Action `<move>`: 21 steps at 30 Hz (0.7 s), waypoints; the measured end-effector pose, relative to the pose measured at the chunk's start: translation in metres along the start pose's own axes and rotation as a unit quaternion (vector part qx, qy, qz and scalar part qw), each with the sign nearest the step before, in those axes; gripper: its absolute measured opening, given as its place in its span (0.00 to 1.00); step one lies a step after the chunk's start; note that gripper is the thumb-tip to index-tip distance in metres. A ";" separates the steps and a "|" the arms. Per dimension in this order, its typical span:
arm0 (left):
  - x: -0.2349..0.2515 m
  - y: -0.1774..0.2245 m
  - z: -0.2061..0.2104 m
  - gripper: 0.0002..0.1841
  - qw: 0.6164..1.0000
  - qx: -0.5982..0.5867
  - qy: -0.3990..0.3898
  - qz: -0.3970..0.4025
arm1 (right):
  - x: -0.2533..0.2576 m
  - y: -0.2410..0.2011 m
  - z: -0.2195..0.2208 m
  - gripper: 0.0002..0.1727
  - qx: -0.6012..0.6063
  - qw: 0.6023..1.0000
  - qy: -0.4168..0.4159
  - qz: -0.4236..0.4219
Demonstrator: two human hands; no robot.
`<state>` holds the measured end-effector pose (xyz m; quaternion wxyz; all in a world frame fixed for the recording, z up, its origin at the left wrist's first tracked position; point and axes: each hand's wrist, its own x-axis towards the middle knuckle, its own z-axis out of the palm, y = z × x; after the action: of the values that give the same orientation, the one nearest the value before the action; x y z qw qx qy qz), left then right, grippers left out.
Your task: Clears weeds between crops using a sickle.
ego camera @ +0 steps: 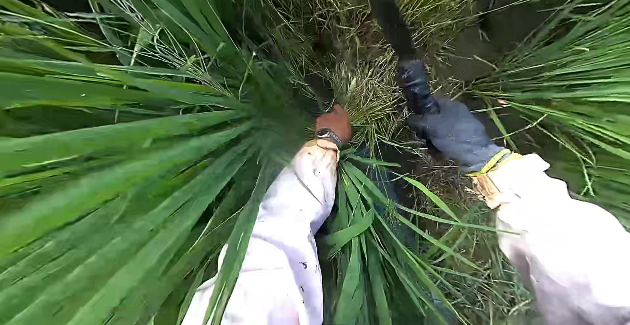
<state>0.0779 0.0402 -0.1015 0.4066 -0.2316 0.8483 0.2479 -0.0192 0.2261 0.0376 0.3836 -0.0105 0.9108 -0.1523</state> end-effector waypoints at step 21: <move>0.005 -0.018 0.045 0.36 1.000 -0.019 -0.004 0.004 | 0.002 0.122 0.058 0.25 -0.179 0.983 -0.041 0.023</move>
<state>0.1118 0.0534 -0.1340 0.4048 -0.2350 0.8426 0.2664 0.0321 0.3264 -0.0363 0.4158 -0.0640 0.9069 0.0229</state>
